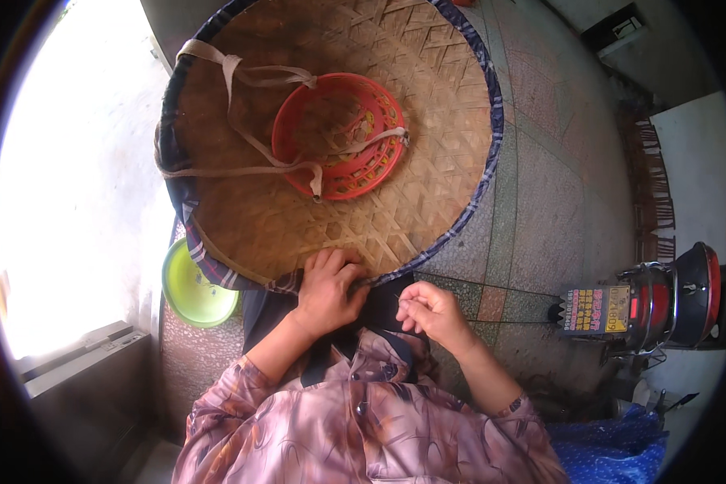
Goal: Repairing the edge of a woven conical bamboo hat using a needle and thread.
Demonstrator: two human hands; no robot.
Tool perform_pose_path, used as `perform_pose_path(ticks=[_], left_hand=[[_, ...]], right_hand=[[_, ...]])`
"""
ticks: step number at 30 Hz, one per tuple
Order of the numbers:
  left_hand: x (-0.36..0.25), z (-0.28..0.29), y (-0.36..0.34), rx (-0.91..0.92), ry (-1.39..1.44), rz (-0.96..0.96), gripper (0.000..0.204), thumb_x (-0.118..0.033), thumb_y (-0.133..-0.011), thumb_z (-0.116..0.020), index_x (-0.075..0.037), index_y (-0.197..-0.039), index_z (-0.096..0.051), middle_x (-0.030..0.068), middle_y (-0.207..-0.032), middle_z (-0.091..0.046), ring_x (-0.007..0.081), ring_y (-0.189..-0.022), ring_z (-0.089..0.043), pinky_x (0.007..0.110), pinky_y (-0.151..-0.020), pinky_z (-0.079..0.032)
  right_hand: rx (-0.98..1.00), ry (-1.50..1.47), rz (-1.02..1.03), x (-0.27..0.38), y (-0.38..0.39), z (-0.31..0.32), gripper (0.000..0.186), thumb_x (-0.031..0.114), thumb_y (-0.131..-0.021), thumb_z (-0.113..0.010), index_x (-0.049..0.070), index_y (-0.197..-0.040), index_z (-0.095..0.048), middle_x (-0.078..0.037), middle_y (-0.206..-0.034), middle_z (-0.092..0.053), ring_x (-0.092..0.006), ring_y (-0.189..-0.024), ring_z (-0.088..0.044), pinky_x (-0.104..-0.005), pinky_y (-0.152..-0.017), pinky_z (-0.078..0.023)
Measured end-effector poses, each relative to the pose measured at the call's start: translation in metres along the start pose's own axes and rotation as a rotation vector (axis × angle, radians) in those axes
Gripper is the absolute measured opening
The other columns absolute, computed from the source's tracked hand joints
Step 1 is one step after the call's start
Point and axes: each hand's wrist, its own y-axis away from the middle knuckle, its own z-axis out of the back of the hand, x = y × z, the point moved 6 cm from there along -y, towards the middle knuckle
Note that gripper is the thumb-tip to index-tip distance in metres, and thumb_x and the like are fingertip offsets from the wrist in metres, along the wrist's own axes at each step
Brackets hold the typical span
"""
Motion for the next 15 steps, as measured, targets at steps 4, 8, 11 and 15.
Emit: perform_pose_path(ticks=[4,8,11,15], left_hand=[[0.000,-0.002,-0.001,-0.002,-0.022,0.008,0.026,-0.018,-0.072,-0.081,-0.011,-0.096,-0.072,0.0082,-0.114,-0.063,0.0327,-0.112,-0.057,0.046,-0.098,-0.041],[0.002,-0.003,0.000,0.007,-0.014,0.038,0.025,-0.017,-0.071,-0.082,-0.011,-0.094,-0.072,0.0085,-0.113,-0.063,0.0333,-0.111,-0.057,0.046,-0.097,-0.041],[0.001,-0.004,-0.001,0.013,0.013,0.042,0.025,-0.017,-0.071,-0.082,-0.011,-0.093,-0.071,0.0086,-0.114,-0.063,0.0334,-0.112,-0.057,0.046,-0.097,-0.040],[0.001,-0.004,-0.002,0.011,0.022,0.059,0.023,-0.016,-0.071,-0.082,-0.011,-0.091,-0.071,0.0086,-0.115,-0.062,0.0332,-0.113,-0.056,0.046,-0.096,-0.040]], right_hand=[[-0.045,0.230,0.223,0.004,-0.011,-0.007,0.008,0.008,-0.098,-0.068,0.001,-0.101,-0.068,-0.001,-0.087,-0.067,-0.0061,-0.067,-0.063,-0.0229,-0.057,-0.050],[-0.150,0.358,0.335,0.015,-0.014,-0.011,0.003,0.006,-0.091,-0.072,0.004,-0.093,-0.070,-0.007,-0.083,-0.063,-0.0172,-0.068,-0.065,-0.0322,-0.061,-0.050],[-0.204,0.430,0.430,0.019,-0.014,-0.016,0.004,0.006,-0.089,-0.073,0.005,-0.092,-0.071,-0.010,-0.085,-0.064,-0.0241,-0.070,-0.065,-0.0348,-0.063,-0.052],[-0.213,0.451,0.367,0.014,-0.015,-0.015,0.004,0.006,-0.087,-0.074,0.006,-0.091,-0.072,-0.012,-0.086,-0.064,-0.0288,-0.073,-0.066,-0.0366,-0.065,-0.053]])
